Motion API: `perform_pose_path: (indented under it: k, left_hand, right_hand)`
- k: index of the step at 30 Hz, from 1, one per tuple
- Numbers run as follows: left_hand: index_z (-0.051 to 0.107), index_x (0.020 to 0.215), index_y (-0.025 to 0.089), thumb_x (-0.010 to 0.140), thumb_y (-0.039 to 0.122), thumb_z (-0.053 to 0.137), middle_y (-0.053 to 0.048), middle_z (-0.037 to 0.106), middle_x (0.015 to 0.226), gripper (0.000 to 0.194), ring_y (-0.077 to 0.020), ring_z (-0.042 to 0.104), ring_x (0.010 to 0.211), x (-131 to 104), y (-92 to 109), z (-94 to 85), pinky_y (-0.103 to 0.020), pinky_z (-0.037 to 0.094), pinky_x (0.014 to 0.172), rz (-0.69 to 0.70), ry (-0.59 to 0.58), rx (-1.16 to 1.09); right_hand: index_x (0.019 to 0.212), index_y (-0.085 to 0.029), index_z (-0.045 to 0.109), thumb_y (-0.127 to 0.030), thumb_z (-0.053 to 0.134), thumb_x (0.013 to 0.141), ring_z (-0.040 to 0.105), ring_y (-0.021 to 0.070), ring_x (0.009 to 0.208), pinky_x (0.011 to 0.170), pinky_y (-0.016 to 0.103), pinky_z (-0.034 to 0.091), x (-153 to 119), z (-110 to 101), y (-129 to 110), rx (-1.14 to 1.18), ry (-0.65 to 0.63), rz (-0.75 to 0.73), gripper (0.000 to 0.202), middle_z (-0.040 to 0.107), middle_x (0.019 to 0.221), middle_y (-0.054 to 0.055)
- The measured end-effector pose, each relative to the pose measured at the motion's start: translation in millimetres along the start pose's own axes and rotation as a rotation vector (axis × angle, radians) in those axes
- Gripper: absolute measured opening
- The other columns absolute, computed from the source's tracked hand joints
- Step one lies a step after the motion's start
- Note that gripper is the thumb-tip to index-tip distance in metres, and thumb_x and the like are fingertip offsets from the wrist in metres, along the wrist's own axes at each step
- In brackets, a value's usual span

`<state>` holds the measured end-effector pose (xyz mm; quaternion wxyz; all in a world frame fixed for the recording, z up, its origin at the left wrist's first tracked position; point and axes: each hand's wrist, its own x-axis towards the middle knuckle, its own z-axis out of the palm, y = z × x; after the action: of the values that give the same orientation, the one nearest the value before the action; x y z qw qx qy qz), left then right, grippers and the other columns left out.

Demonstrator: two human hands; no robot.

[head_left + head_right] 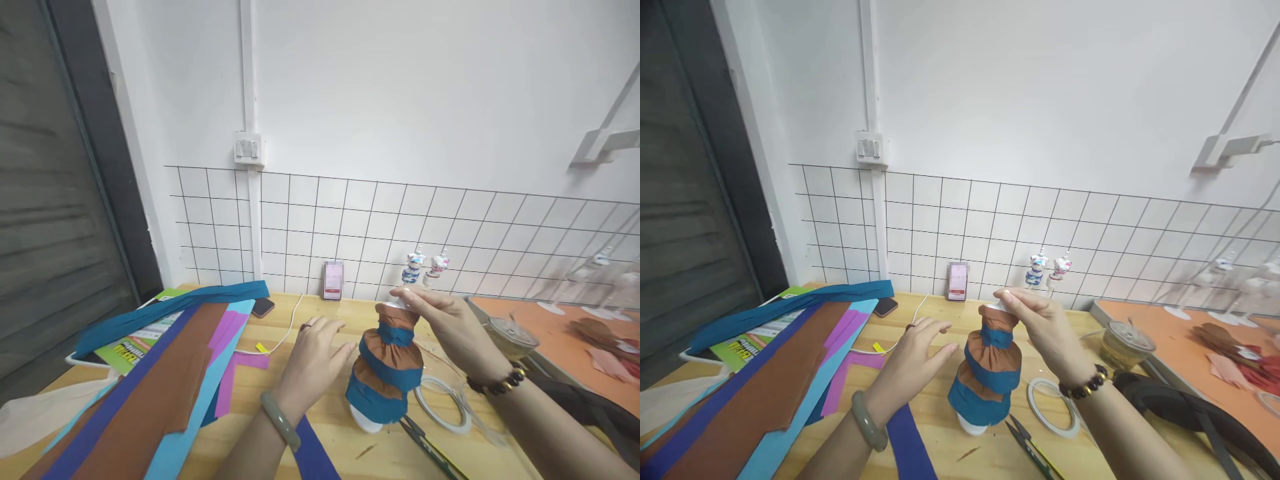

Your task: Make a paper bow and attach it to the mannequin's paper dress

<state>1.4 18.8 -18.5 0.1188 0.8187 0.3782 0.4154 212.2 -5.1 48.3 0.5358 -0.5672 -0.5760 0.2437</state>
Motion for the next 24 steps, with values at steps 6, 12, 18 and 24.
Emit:
perform_pose_path:
  k: [6, 12, 18, 24]
  left_hand:
    - [0.062, 0.090, 0.022, 0.072, 0.032, 0.066, -0.005, 0.058, 0.100, 0.021, -0.0206, 0.054, 0.099, -1, 15, -3.7, -0.037, 0.044, 0.087, -0.058, 0.005, -0.311]
    - [0.055, 0.064, 0.019, 0.070, 0.023, 0.068, -0.004, 0.055, 0.103, 0.015, -0.0211, 0.051, 0.106, -2, 17, -2.0, -0.038, 0.041, 0.091, -0.117, -0.002, -0.382]
    - [0.054, 0.062, 0.019, 0.067, 0.020, 0.070, -0.002, 0.056, 0.097, 0.017, -0.0189, 0.055, 0.098, -1, 16, -3.8, -0.036, 0.042, 0.089, -0.143, -0.026, -0.470]
    - [0.056, 0.060, 0.018, 0.067, 0.020, 0.069, -0.003, 0.056, 0.101, 0.015, -0.0199, 0.055, 0.101, -1, 20, -9.3, -0.035, 0.041, 0.090, -0.217, -0.081, -0.546]
  right_hand:
    - [0.076, -0.026, 0.076, -0.050, 0.064, 0.069, 0.056, 0.0292, 0.103, 0.088, 0.036, 0.044, -12, 19, -13, -0.013, -0.087, -0.043, 0.027, 0.072, 0.091, 0.005]
    - [0.067, -0.024, 0.073, -0.050, 0.063, 0.070, 0.060, 0.0263, 0.089, 0.078, 0.033, 0.047, -20, 36, -22, -0.019, -0.063, -0.083, 0.028, 0.070, 0.082, 0.004]
    - [0.072, -0.023, 0.071, -0.047, 0.060, 0.074, 0.059, 0.0223, 0.081, 0.073, 0.031, 0.047, -26, 39, -25, -0.041, -0.060, -0.087, 0.026, 0.068, 0.082, 0.004]
    - [0.074, -0.024, 0.073, -0.048, 0.061, 0.072, 0.059, 0.0254, 0.087, 0.074, 0.032, 0.047, -27, 37, -25, -0.060, -0.016, -0.100, 0.028, 0.068, 0.082, 0.005]
